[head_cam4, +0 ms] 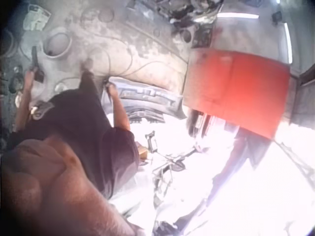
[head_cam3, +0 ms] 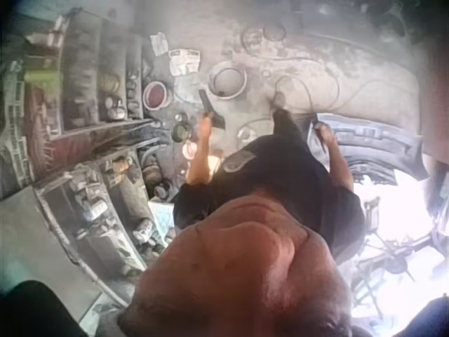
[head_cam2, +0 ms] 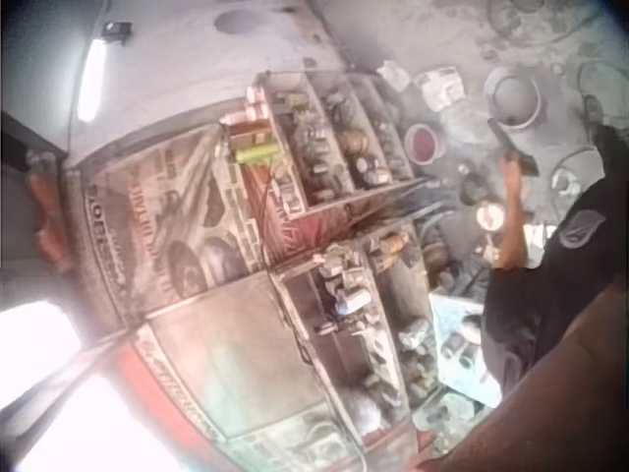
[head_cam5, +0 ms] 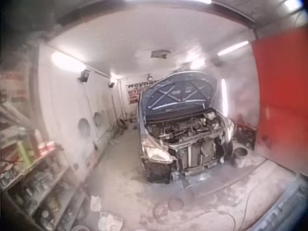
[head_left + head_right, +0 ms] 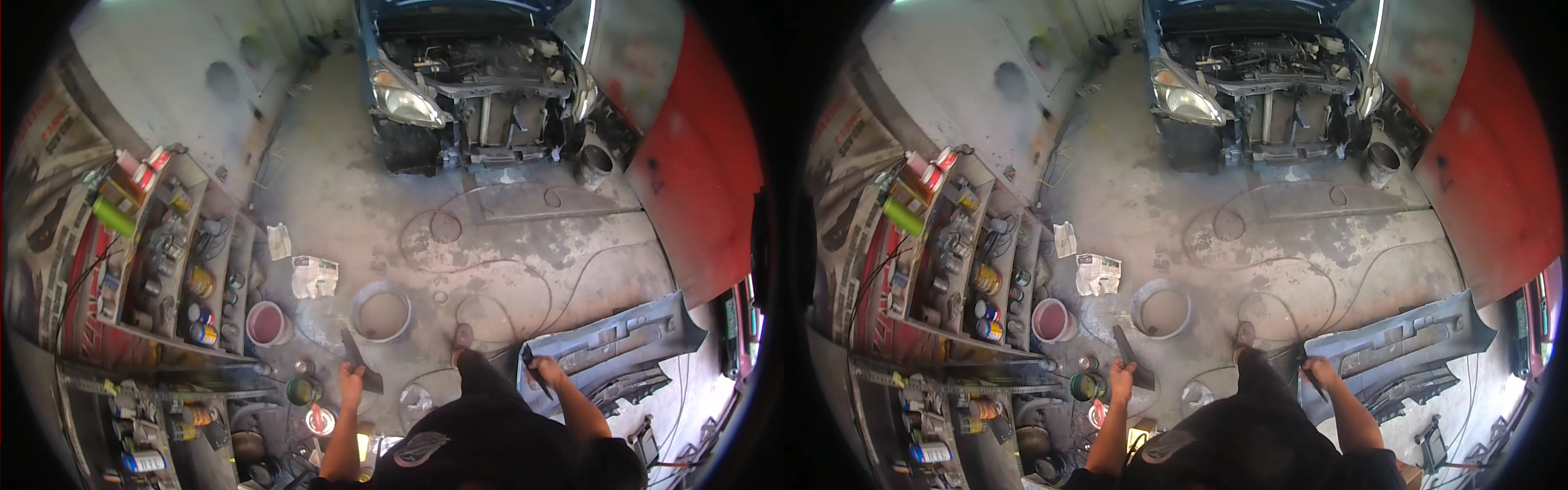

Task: The person removes and reattaches plastic trim pieces at the base of a car's windshield by hand.

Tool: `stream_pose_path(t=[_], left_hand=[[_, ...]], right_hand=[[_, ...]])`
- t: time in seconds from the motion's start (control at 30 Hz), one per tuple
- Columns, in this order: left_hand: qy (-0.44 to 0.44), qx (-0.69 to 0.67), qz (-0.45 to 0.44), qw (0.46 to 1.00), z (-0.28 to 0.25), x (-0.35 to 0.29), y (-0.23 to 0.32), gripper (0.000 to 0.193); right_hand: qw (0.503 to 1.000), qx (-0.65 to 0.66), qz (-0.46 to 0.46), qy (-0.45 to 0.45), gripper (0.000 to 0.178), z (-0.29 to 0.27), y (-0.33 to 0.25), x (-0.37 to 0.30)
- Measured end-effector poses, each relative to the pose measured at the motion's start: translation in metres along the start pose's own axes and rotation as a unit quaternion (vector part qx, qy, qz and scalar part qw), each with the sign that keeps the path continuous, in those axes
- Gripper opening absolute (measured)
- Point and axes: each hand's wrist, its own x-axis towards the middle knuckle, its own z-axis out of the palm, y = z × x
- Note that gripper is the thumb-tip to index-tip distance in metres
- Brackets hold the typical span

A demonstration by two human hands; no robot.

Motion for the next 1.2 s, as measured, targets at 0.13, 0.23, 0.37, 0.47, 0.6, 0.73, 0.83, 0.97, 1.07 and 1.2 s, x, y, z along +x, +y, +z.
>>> stream_pose_path(t=[0.13,0.23,0.37,0.47,0.6,0.73,0.83,0.97,1.07,1.2], left_hand=[[0.072,0.037,-0.078,0.994,0.006,0.058,0.008,0.037],[0.157,-0.01,-0.102,0.982,0.024,0.082,0.044,0.04],[0.223,0.059,-0.126,0.965,0.018,0.113,0.066,0.049],[0.267,0.013,-0.156,0.951,-0.006,0.16,0.043,0.058],[0.248,-0.004,-0.245,0.937,-0.002,0.286,0.061,0.057],[0.313,-0.021,-0.246,0.917,-0.088,0.475,0.041,0.044],[0.217,-0.038,-0.117,0.968,-0.037,0.648,0.14,0.028],[0.167,0.054,-0.018,0.984,0.015,0.827,0.283,0.037],[0.088,0.146,0.051,0.984,0.091,0.903,0.385,0.038],[-0.087,0.009,0.032,0.996,0.17,0.962,0.433,0.03]], right_hand=[[0.999,-0.024,0.0,-0.034,0.024,0.052,-0.158,0.091],[0.991,-0.1,-0.059,-0.068,0.024,0.086,-0.278,0.176],[0.958,-0.228,-0.152,-0.09,0.039,0.159,-0.43,0.279],[0.904,-0.283,-0.288,-0.139,0.047,0.228,-0.522,0.338],[0.89,-0.284,-0.349,-0.07,0.049,0.266,-0.574,0.444],[0.915,-0.233,-0.33,0.019,0.05,0.295,-0.679,0.518],[0.886,-0.315,-0.305,0.15,0.054,0.259,-0.782,0.546],[0.825,-0.29,-0.383,0.298,0.054,0.255,-0.896,0.609],[0.792,-0.285,-0.425,0.332,0.055,0.269,-0.956,0.662],[0.737,-0.383,-0.381,0.406,0.057,0.255,-1.014,0.77]])
